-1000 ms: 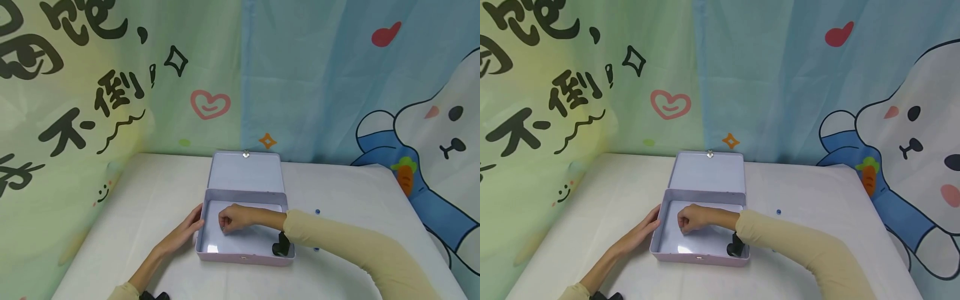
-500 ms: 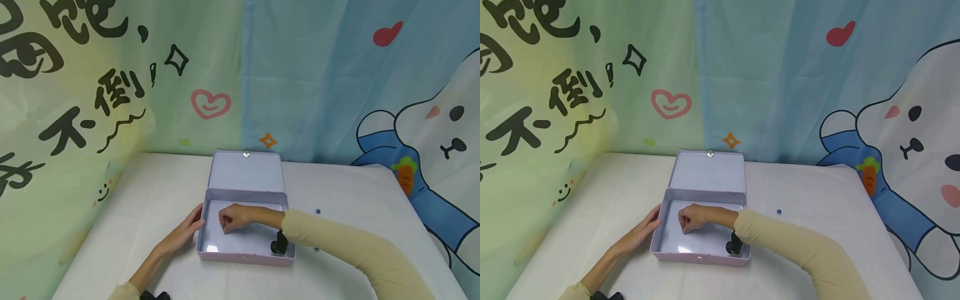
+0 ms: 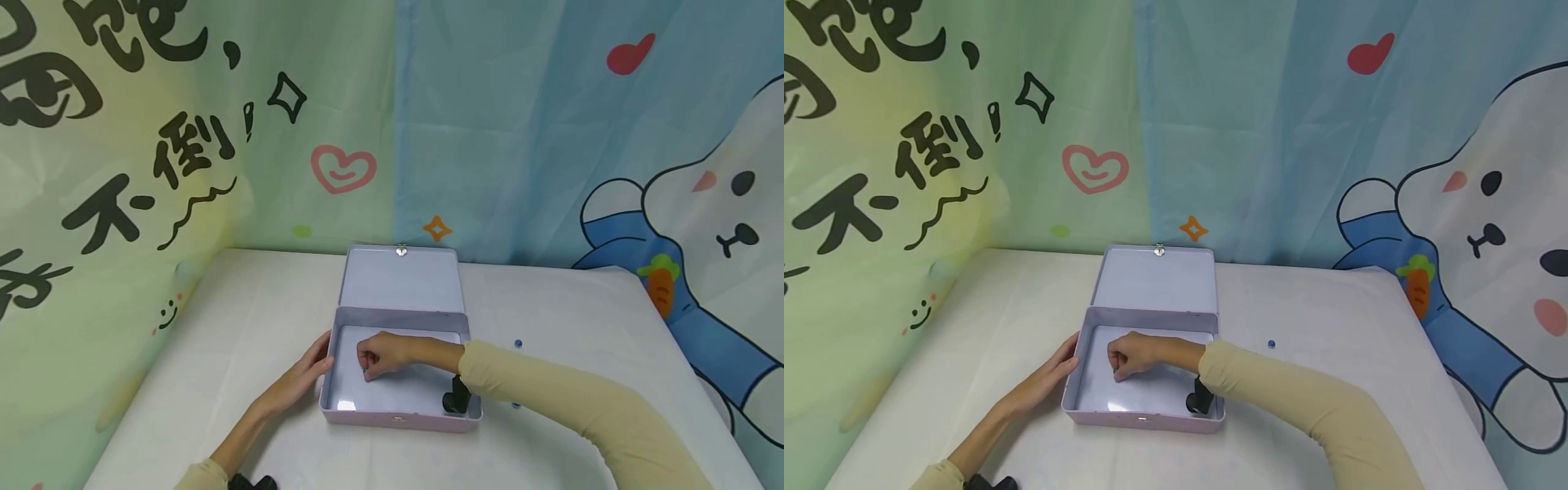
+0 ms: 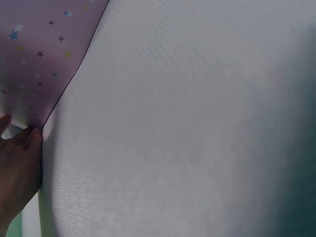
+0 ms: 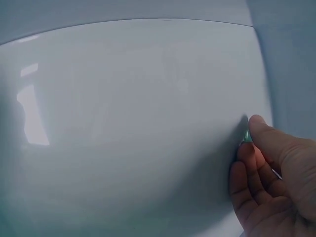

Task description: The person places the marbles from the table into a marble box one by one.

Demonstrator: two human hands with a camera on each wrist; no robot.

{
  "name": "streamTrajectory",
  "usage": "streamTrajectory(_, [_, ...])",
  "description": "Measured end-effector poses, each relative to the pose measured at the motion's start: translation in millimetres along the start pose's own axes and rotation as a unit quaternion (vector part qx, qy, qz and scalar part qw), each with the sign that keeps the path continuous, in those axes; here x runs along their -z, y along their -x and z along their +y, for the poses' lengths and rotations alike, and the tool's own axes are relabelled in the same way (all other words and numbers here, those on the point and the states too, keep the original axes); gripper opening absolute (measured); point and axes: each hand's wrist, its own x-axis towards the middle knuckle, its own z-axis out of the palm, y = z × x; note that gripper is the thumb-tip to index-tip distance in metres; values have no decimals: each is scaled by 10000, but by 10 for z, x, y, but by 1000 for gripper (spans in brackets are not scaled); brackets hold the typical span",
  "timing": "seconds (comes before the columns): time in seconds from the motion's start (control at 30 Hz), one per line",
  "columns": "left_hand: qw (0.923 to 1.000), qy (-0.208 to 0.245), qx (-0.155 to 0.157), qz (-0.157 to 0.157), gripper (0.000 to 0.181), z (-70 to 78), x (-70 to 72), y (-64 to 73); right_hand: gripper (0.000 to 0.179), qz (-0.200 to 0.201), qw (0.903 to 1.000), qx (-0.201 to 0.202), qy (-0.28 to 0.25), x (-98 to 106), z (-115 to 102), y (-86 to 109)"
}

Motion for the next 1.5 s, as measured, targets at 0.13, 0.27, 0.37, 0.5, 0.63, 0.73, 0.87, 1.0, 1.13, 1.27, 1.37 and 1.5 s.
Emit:
streamTrajectory(0.13, [10000, 1, 30, 34, 62, -8, -10, 5, 16, 5, 10000, 64, -23, 1, -8, 5])
streamTrajectory(0.27, [9999, -6, 73, 68, 62, -14, -10, 16, 17, -17, 9999, 105, -62, 6, -23, 12])
streamTrajectory(0.37, [9999, -2, 74, 98, 62, -8, -9, 13, 18, -43, 10000, 63, 4, 20, -37, 21])
streamTrajectory(0.5, [9999, -2, 81, 108, 62, 3, -17, 4, 19, -125, 9998, -137, 108, 49, -46, 45])
streamTrajectory(0.63, [9999, -21, 123, 96, 62, 12, -30, -1, 21, -211, 9992, -306, 155, 93, -33, 96])
streamTrajectory(0.73, [9998, -21, 134, 136, 62, 13, -34, 0, 21, -190, 9994, -287, 94, 141, -19, 159])
streamTrajectory(0.87, [9998, -26, 97, 152, 61, 14, -29, 3, 22, -40, 9999, -74, -56, 222, -3, 275])
streamTrajectory(1.0, [9998, -64, 60, 152, 61, 13, -23, 2, 25, 177, 9997, 187, -31, 314, 11, 402])
streamTrajectory(1.13, [9998, -67, 82, 157, 61, 1, -31, -9, 29, 386, 9985, 234, -315, 419, 3, 580])
streamTrajectory(1.27, [9997, -55, 97, 208, 60, -1, -38, -3, 27, 587, 9927, 215, -1031, 547, -25, 803])
streamTrajectory(1.37, [9997, -69, 70, 207, 59, 5, -48, -7, 25, 786, 9844, 197, -1561, 635, -29, 1023])
streamTrajectory(1.5, [9997, -98, 82, 186, 58, 3, -61, -8, 27, 1203, 9720, 92, -2017, 698, 50, 1349])
